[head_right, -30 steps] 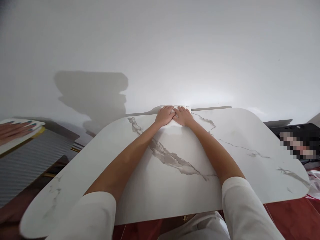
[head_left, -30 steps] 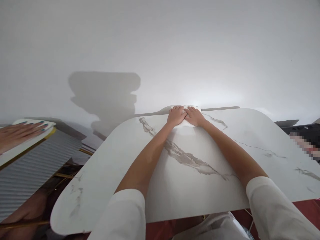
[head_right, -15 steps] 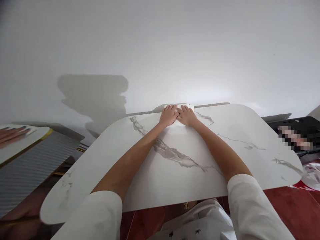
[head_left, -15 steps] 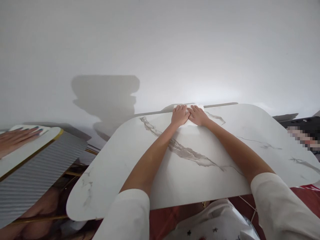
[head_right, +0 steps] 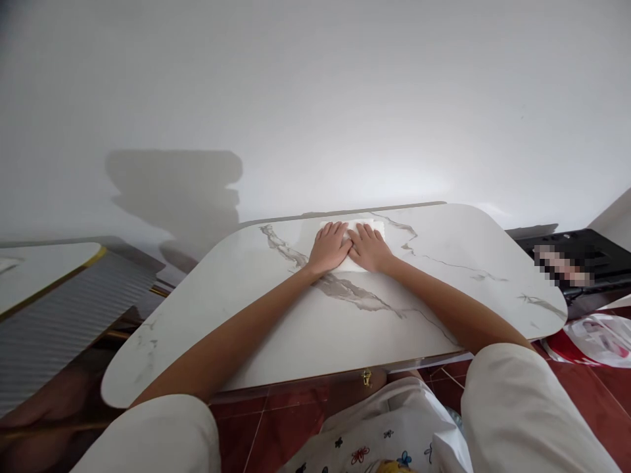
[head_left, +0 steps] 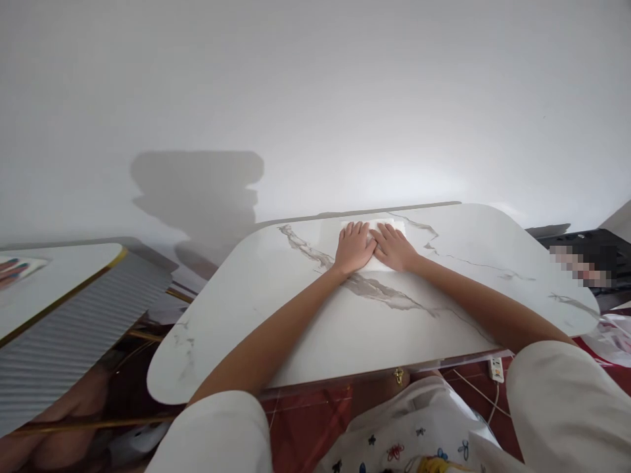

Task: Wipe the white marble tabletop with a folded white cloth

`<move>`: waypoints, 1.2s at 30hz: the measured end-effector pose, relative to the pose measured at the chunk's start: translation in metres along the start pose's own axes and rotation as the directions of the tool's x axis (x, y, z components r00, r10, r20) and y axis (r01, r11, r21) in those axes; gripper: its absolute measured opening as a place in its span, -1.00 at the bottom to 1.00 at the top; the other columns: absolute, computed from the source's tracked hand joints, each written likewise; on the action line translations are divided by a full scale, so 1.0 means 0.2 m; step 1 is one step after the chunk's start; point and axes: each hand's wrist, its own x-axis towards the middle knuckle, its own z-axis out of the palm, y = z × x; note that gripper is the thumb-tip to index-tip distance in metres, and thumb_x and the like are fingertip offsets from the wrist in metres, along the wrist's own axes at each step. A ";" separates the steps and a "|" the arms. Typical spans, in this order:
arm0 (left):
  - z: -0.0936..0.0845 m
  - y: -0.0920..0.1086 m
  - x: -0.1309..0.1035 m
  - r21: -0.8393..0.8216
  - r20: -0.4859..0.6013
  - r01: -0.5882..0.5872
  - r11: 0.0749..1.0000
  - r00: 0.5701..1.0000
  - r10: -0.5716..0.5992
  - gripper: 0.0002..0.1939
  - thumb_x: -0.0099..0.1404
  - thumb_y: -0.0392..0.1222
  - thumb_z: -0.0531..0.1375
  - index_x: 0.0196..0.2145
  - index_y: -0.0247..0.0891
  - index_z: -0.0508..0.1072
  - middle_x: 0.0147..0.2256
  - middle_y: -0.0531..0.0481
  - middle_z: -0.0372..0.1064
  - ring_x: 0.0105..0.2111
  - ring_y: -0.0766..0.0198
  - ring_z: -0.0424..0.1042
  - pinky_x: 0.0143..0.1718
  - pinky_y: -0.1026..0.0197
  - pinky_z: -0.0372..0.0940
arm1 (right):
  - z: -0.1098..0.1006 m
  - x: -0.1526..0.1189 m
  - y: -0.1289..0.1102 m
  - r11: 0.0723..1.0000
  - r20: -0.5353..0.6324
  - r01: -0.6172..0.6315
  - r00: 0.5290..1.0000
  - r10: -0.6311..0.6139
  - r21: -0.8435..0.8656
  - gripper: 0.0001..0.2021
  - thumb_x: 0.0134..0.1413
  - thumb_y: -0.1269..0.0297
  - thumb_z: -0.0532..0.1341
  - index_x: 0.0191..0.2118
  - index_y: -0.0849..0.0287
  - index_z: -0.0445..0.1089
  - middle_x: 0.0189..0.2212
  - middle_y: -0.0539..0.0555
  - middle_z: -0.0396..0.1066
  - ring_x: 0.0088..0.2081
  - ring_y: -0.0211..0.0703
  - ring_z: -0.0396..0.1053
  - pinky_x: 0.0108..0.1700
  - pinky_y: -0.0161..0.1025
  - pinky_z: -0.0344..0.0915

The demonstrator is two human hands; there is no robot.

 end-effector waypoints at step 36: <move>-0.19 0.37 -0.78 -0.091 0.099 -0.095 0.991 0.990 0.104 -0.41 0.32 -0.08 -0.04 0.27 -0.27 0.14 0.29 -0.22 0.06 0.32 -0.09 -0.07 0.27 -0.18 -0.06 | -0.20 -0.88 -0.34 1.000 -0.006 0.011 1.000 -0.011 0.010 -0.41 0.19 0.21 0.02 0.32 0.22 0.09 0.33 0.29 -0.02 0.35 0.21 -0.11 0.25 0.20 0.06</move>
